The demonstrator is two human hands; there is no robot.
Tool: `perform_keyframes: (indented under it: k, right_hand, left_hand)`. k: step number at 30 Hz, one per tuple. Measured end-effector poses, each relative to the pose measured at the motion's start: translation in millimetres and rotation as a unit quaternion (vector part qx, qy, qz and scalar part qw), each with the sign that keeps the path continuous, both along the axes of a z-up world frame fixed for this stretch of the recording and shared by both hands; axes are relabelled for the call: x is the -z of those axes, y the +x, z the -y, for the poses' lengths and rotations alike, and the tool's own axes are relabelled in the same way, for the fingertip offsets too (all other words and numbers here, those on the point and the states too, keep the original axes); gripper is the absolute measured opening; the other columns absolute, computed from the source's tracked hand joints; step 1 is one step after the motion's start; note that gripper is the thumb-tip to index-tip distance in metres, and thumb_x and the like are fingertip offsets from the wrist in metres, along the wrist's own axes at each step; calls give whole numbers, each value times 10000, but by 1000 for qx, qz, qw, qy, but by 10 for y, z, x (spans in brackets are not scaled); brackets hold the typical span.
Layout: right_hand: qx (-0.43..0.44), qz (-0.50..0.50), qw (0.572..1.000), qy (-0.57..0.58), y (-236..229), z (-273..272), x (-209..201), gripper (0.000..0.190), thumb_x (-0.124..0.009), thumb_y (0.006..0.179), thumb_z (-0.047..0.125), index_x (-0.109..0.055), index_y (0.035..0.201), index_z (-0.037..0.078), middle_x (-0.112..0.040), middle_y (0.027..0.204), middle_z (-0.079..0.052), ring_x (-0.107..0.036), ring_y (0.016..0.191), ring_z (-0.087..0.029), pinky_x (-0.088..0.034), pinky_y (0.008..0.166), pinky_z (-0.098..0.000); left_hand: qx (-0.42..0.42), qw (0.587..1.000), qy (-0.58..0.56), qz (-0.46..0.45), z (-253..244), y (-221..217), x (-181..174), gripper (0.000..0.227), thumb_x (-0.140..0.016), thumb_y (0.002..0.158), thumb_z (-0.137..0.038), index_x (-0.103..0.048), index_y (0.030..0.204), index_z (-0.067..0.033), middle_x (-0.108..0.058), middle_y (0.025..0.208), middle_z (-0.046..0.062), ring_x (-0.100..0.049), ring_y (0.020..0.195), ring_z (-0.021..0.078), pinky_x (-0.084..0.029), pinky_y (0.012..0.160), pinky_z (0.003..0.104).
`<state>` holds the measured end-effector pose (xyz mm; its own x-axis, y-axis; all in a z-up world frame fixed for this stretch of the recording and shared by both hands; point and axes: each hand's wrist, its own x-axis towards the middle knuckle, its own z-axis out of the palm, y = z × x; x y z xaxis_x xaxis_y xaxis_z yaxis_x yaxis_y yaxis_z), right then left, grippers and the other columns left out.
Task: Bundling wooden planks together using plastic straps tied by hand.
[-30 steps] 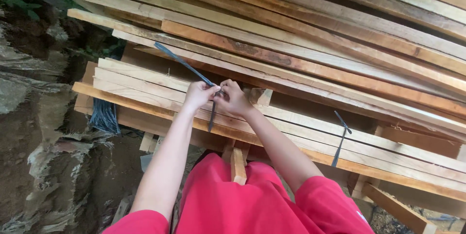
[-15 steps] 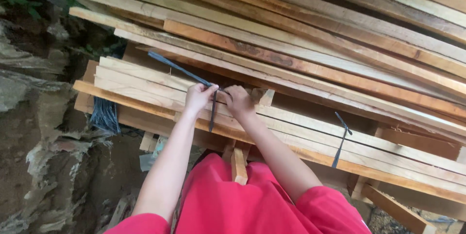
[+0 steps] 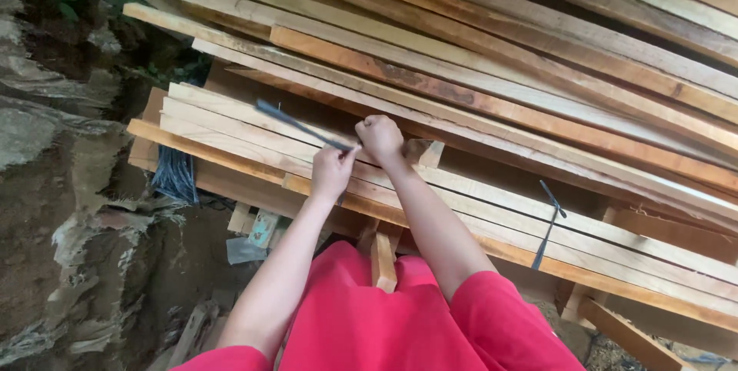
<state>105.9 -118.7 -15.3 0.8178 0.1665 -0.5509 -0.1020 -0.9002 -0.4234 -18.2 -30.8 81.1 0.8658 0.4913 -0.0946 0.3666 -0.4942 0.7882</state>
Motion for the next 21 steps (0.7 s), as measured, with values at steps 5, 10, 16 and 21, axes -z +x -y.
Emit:
perform_keyframes:
  k: [5,10,16,21]
  right_hand:
    - [-98,38,988,-110,19,-38,64,222,-590,860,268,-808,830,236,-760,754,-17,-775,847,-265,-632,804,-424]
    - [-137,73,977,-146,68,-29,408,232,-584,851,251,-815,832,255,-741,697,12,-781,787,-239,-639,741,-463]
    - [-25,19,999,-35,-113,106,121,535,-436,991,648,-748,980,213,-778,936,-88,-752,1014,-297,-591,919,-471]
    - [-92,274,944,157,-502,398,-171,511,-551,1006,191,-476,1444,-60,-619,1297,-361,-687,1053,-490,-593,818,-622]
  left_hand:
    - [98,992,35,75,22,-350,298,123,-720,974,-237,-755,898,-147,-724,797,82,-709,833,306,-577,743,401]
    - [118,989,29,82,-27,-286,132,165,-703,997,-237,-730,889,-115,-718,785,100,-715,823,330,-575,732,416]
    - [67,997,-39,4,48,-409,181,213,-718,972,-272,-759,902,-75,-722,789,184,-714,856,406,-583,742,476]
    - [60,998,-34,11,75,-500,429,167,-736,956,-259,-777,943,-98,-745,829,153,-720,888,382,-585,794,475]
